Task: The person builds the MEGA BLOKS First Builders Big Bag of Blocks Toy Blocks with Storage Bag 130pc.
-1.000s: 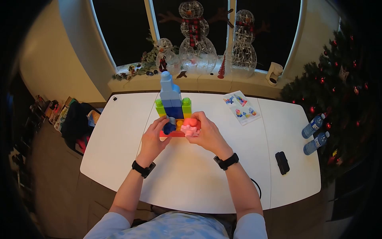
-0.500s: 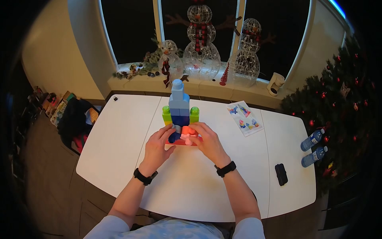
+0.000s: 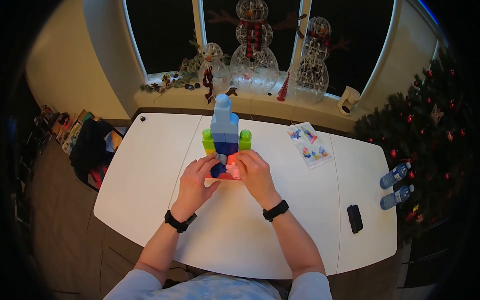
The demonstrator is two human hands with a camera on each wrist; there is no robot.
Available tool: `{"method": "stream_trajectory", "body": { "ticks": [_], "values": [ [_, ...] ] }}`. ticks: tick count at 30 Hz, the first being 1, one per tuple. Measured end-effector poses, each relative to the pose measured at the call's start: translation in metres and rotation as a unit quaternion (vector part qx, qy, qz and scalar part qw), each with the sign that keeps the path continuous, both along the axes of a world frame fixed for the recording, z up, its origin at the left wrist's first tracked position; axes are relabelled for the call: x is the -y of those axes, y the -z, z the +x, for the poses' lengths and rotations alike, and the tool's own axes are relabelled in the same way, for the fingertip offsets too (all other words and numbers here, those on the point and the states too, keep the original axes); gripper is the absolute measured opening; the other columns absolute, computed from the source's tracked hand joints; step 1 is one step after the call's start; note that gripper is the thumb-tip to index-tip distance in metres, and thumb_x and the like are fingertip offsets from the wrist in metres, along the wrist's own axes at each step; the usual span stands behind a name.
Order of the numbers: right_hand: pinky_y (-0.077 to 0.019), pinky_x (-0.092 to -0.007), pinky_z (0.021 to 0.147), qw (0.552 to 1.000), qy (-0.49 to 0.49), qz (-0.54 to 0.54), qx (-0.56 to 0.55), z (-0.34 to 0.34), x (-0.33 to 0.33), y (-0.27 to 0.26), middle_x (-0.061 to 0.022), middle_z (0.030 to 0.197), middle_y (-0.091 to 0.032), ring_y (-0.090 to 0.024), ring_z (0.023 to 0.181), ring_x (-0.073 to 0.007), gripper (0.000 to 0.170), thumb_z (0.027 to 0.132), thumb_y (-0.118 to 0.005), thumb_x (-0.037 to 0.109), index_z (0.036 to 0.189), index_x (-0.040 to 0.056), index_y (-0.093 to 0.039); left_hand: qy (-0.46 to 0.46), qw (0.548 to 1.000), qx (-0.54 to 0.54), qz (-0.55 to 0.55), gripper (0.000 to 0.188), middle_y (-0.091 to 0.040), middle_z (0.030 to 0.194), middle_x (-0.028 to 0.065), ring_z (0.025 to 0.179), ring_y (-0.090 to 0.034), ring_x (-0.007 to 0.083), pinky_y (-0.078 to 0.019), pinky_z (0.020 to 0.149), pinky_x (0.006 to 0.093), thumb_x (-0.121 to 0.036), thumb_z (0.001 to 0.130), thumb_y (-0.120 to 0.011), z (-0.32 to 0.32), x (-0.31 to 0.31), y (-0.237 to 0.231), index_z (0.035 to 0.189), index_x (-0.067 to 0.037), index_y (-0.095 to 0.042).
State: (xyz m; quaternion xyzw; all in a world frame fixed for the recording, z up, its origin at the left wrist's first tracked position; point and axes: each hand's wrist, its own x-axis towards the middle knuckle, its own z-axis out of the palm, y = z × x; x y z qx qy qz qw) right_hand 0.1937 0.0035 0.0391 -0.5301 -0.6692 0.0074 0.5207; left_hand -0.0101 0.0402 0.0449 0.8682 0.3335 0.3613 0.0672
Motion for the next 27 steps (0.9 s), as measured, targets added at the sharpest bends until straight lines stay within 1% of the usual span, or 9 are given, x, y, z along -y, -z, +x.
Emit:
{"method": "stream_trajectory", "body": {
  "ticks": [6,13,16,17,19,21,22,24,27],
  "values": [
    [-0.0591,-0.0393,0.076,0.999,0.012,-0.036,-0.004,-0.007,0.000,-0.006,-0.0119,0.099,-0.066,-0.068,0.091,-0.0312,0.006,0.087,-0.071,0.000,0.092,-0.0019,-0.070,-0.005,1.000,-0.004,-0.015,0.070,-0.064,0.137,0.0054,0.120,-0.062,0.0294,-0.0446,0.110,0.0540,-0.008,0.069,-0.088,0.003,0.001,-0.001,0.133,-0.013,-0.059],
    [-0.0566,-0.0416,0.074,0.993,0.077,-0.041,0.083,-0.008,0.006,-0.014,-0.0095,0.095,-0.064,-0.066,0.092,-0.0291,0.006,0.088,-0.071,0.010,0.090,0.0048,-0.073,-0.009,1.000,-0.002,-0.006,0.071,-0.064,0.136,0.0057,0.122,-0.061,0.0292,-0.0427,0.112,0.0548,-0.009,0.069,-0.088,0.004,0.005,0.000,0.134,-0.013,-0.058],
    [-0.0561,-0.0426,0.074,0.985,0.080,-0.096,0.121,-0.002,0.005,-0.019,-0.0095,0.095,-0.065,-0.066,0.089,-0.0303,0.010,0.090,-0.069,0.013,0.093,0.0063,-0.075,-0.013,1.000,-0.017,0.008,0.071,-0.064,0.135,0.0058,0.121,-0.061,0.0301,-0.0439,0.111,0.0512,-0.009,0.069,-0.088,0.003,0.004,-0.005,0.133,-0.014,-0.059],
    [-0.0561,-0.0426,0.074,0.985,0.081,-0.091,0.123,0.003,0.008,-0.023,-0.0095,0.095,-0.065,-0.066,0.089,-0.0303,0.010,0.090,-0.069,0.013,0.093,0.0063,-0.075,-0.001,0.999,-0.034,-0.027,0.072,-0.062,0.137,0.0066,0.124,-0.060,0.0307,-0.0449,0.111,0.0495,-0.010,0.070,-0.088,0.002,0.001,-0.010,0.135,-0.014,-0.058],
    [-0.0564,-0.0418,0.075,0.977,0.017,-0.186,0.100,0.016,0.019,-0.037,-0.0099,0.097,-0.066,-0.068,0.087,-0.0304,0.019,0.090,-0.070,0.017,0.106,0.0078,-0.076,0.012,0.997,-0.049,-0.057,0.074,-0.060,0.139,0.0074,0.126,-0.059,0.0314,-0.0458,0.111,0.0478,-0.011,0.070,-0.088,-0.005,0.001,-0.011,0.137,-0.014,-0.057],
    [-0.0564,-0.0414,0.076,0.981,0.037,-0.176,0.071,0.028,0.039,-0.039,-0.0102,0.101,-0.067,-0.069,0.086,-0.0301,0.027,0.089,-0.072,0.020,0.113,0.0084,-0.074,0.060,0.989,0.071,-0.111,0.079,-0.056,0.145,0.0106,0.132,-0.056,0.0334,-0.0471,0.111,0.0445,-0.015,0.071,-0.089,-0.016,-0.002,-0.007,0.142,-0.014,-0.054],
    [-0.0565,-0.0411,0.077,0.983,0.055,-0.172,0.040,0.037,0.051,-0.038,-0.0105,0.104,-0.068,-0.070,0.086,-0.0298,0.034,0.089,-0.074,0.022,0.121,0.0090,-0.072,0.063,0.990,0.074,-0.105,0.079,-0.056,0.145,0.0106,0.132,-0.056,0.0334,-0.0471,0.111,0.0445,-0.015,0.071,-0.089,-0.023,-0.002,-0.005,0.142,-0.014,-0.054],
    [-0.0567,-0.0405,0.079,0.969,0.094,-0.228,0.017,0.063,0.079,-0.031,-0.0109,0.109,-0.070,-0.070,0.088,-0.0287,0.043,0.087,-0.077,0.026,0.126,0.0101,-0.069,-0.046,0.988,0.073,-0.128,0.084,-0.052,0.149,0.0143,0.137,-0.053,0.0344,-0.0476,0.111,0.0447,-0.019,0.071,-0.090,-0.044,0.003,0.005,0.145,-0.014,-0.052],
    [-0.0566,-0.0423,0.084,0.925,0.161,-0.331,0.100,0.102,0.128,-0.015,-0.0116,0.108,-0.072,-0.070,0.095,-0.0297,0.040,0.086,-0.078,0.028,0.121,0.0108,-0.071,-0.070,0.982,0.026,-0.172,0.087,-0.053,0.148,0.0173,0.136,-0.053,0.0352,-0.0484,0.110,0.0435,-0.021,0.071,-0.091,-0.086,-0.005,0.030,0.147,-0.011,-0.050]
  ]
}}
